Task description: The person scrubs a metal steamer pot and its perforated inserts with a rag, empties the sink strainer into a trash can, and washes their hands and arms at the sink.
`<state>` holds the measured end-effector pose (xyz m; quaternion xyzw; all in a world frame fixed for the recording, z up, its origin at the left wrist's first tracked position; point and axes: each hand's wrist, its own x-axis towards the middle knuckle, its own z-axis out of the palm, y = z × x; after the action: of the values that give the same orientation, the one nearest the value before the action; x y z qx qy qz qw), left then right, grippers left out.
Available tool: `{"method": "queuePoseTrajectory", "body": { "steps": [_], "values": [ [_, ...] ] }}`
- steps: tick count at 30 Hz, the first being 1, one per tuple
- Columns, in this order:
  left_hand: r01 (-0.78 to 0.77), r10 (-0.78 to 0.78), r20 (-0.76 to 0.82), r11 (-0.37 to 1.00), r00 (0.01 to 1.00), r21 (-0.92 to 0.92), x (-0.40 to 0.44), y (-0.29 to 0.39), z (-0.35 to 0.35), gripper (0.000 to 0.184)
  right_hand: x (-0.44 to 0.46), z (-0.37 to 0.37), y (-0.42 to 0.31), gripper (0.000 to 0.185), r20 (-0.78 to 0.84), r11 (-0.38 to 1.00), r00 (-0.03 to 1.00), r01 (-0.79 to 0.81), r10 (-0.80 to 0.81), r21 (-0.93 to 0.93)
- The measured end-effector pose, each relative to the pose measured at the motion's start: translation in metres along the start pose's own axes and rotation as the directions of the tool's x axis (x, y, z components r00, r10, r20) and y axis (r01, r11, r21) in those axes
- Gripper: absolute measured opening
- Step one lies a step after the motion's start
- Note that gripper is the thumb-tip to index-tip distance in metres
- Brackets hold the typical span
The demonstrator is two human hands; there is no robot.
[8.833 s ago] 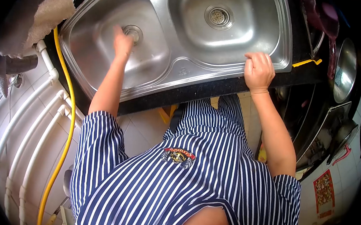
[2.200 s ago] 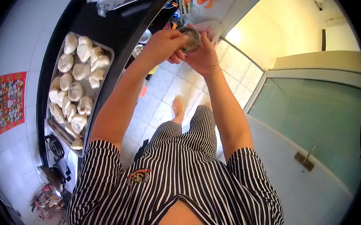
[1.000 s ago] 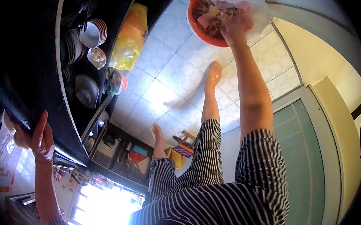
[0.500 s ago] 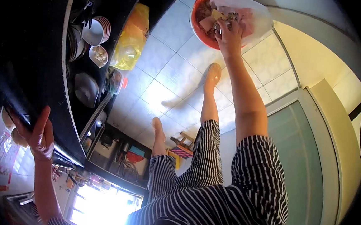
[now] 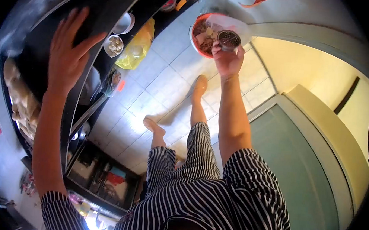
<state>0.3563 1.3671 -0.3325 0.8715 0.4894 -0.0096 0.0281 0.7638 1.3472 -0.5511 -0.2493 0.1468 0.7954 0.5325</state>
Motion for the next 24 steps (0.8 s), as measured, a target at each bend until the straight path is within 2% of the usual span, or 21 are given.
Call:
{"method": "queuePoseTrajectory", "body": {
  "steps": [1,2,3,5,6,7,8,9,10,11,12,13,15,17,21,22,23,24],
  "values": [
    [0.001,0.000,-0.018,1.000,1.000,0.017,0.001,0.003,-0.003,0.049,-0.019,0.029,0.007,0.055,0.058,0.999,0.998,-0.011,0.009,0.037],
    [0.029,-0.029,-0.064,1.000,0.998,0.002,-0.001,0.012,-0.009,0.050,-0.040,0.054,0.011,0.061,0.204,0.998,0.977,-0.057,0.054,0.008],
    [0.055,-0.056,-0.103,0.998,0.993,-0.019,-0.001,0.019,-0.012,0.050,-0.060,0.079,0.018,0.061,0.240,0.998,0.969,-0.054,0.058,-0.022],
    [0.152,-0.174,-0.349,0.984,0.921,-0.091,-0.014,0.047,-0.022,0.047,-0.108,0.135,0.044,0.063,0.441,0.992,0.889,-0.098,0.122,-0.078],
    [0.193,-0.287,-0.434,0.949,0.854,-0.249,-0.024,0.074,-0.031,0.046,-0.137,0.162,0.065,0.064,0.285,0.978,0.959,0.068,-0.009,-0.197],
    [0.209,-0.400,-0.492,0.893,0.773,-0.397,-0.036,0.101,-0.044,0.045,-0.156,0.179,0.083,0.065,0.332,0.952,0.943,0.075,0.029,-0.297],
    [0.205,-0.510,-0.500,0.814,0.700,-0.543,-0.068,0.133,-0.068,0.045,-0.175,0.189,0.103,0.065,0.290,0.884,0.956,0.102,0.040,-0.456],
    [0.160,-0.478,-0.506,0.821,0.718,-0.548,-0.106,0.165,-0.085,0.046,-0.204,0.187,0.123,0.065,0.267,0.803,0.964,0.145,0.018,-0.578],
    [0.195,-0.511,-0.408,0.772,0.757,-0.605,-0.145,0.201,-0.105,0.047,-0.229,0.186,0.137,0.059,0.332,0.626,0.942,0.232,0.045,-0.744],
    [0.186,-0.573,-0.335,0.665,0.748,-0.723,-0.185,0.234,-0.129,0.049,-0.259,0.185,0.157,0.056,0.379,0.581,0.918,0.246,0.117,-0.776],
    [0.204,-0.593,-0.357,0.675,0.722,-0.709,-0.221,0.260,-0.144,0.049,-0.289,0.184,0.175,0.054,0.422,0.536,0.887,0.268,0.187,-0.801],
    [0.241,-0.662,-0.332,0.619,0.672,-0.747,-0.253,0.281,-0.167,0.051,-0.315,0.188,0.200,0.053,0.426,0.631,0.852,0.155,0.303,-0.760],
    [0.299,-0.746,-0.341,0.577,0.573,-0.760,-0.308,0.309,-0.184,0.046,-0.364,0.193,0.244,0.052,0.406,0.727,0.758,-0.128,0.510,-0.674],
    [0.334,-0.784,-0.397,0.579,0.477,-0.744,-0.381,0.295,-0.176,0.036,-0.378,0.170,0.326,0.051,0.251,0.644,0.809,-0.193,0.531,-0.740],
    [0.520,-0.846,-0.458,0.531,0.274,-0.669,-0.483,0.266,-0.178,0.026,-0.383,0.178,0.464,0.048,0.221,0.517,0.595,-0.388,0.772,-0.763],
    [0.557,-0.847,-0.483,0.518,0.224,-0.650,-0.505,0.255,-0.175,0.023,-0.384,0.182,0.502,0.047,0.185,0.457,0.562,-0.391,0.806,-0.799],
    [0.553,-0.826,-0.535,0.534,0.178,-0.640,-0.562,0.273,-0.188,0.023,-0.428,0.182,0.546,0.046,0.186,0.405,0.530,-0.334,0.828,-0.851],
    [0.566,-0.858,-0.501,0.470,0.112,-0.677,-0.593,0.275,-0.191,0.021,-0.440,0.181,0.574,0.046,0.172,0.363,0.475,-0.346,0.863,-0.865]
  ]
}}
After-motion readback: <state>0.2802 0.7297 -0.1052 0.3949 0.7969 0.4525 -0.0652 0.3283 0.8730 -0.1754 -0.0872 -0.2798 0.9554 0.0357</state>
